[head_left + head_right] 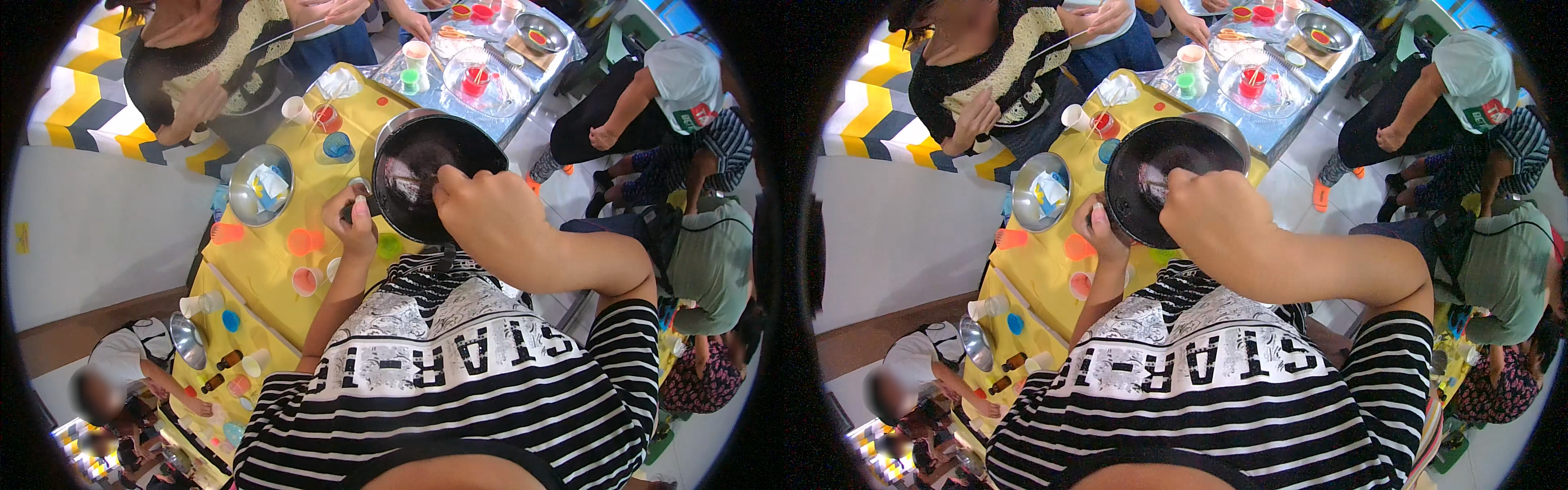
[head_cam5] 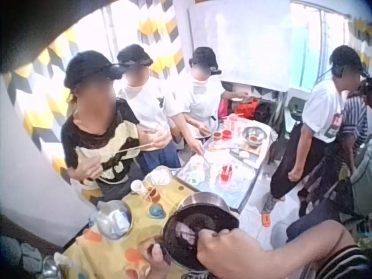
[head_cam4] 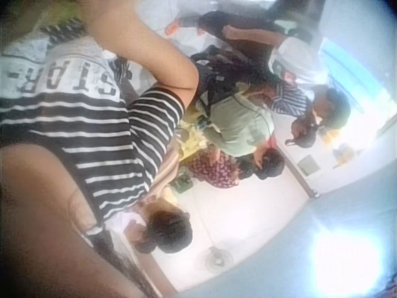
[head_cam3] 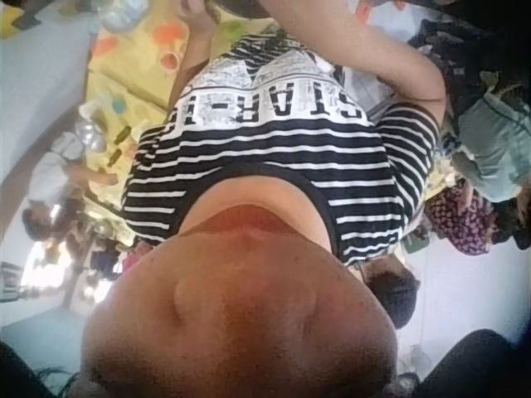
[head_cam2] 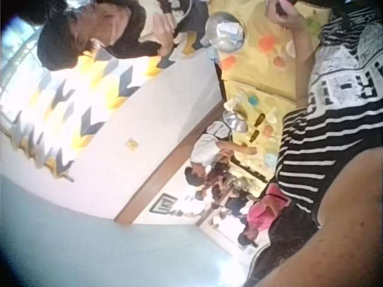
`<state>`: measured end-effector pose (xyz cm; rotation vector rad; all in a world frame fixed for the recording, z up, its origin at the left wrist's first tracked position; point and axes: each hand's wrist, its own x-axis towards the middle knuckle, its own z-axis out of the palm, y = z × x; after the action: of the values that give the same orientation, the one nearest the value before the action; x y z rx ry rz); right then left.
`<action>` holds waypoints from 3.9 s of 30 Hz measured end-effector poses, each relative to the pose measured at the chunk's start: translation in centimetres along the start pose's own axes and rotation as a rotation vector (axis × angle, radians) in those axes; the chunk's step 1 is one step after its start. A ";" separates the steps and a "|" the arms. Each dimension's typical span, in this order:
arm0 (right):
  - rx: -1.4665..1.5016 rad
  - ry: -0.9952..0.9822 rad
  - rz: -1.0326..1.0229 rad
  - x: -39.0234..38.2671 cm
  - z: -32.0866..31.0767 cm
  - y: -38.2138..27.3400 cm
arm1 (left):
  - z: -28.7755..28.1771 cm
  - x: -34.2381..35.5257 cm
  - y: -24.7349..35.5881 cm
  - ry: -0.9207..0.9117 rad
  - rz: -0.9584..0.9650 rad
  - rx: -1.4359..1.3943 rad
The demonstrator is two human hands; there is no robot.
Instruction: The person stirs a dark mixture in a black pot using a wooden stick. They repeatedly lift the pot to scrape the sides and pour the contents into a metal bowl, then return the pot to the table to continue stirring.
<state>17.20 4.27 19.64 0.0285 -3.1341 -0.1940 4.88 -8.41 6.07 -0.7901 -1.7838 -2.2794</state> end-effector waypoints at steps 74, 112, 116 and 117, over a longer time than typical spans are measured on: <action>1.366 0.815 0.523 4.1 21.2 2.9 | -0.2 1.8 -0.1 -0.561 0.108 0.541; 1.558 0.797 0.719 6.1 20.9 3.8 | -6.4 -2.6 0.0 -0.813 -0.209 1.047; 1.567 0.836 0.444 8.5 24.0 5.3 | -5.6 -2.4 0.3 -1.041 -0.502 1.080; 1.633 0.759 0.443 9.1 21.7 4.0 | -5.9 -2.4 0.4 -0.996 -0.505 1.095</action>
<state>8.00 10.78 -1.44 -0.4302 -1.6823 1.7477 5.25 -14.53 4.34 -1.3535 -3.3627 -0.5428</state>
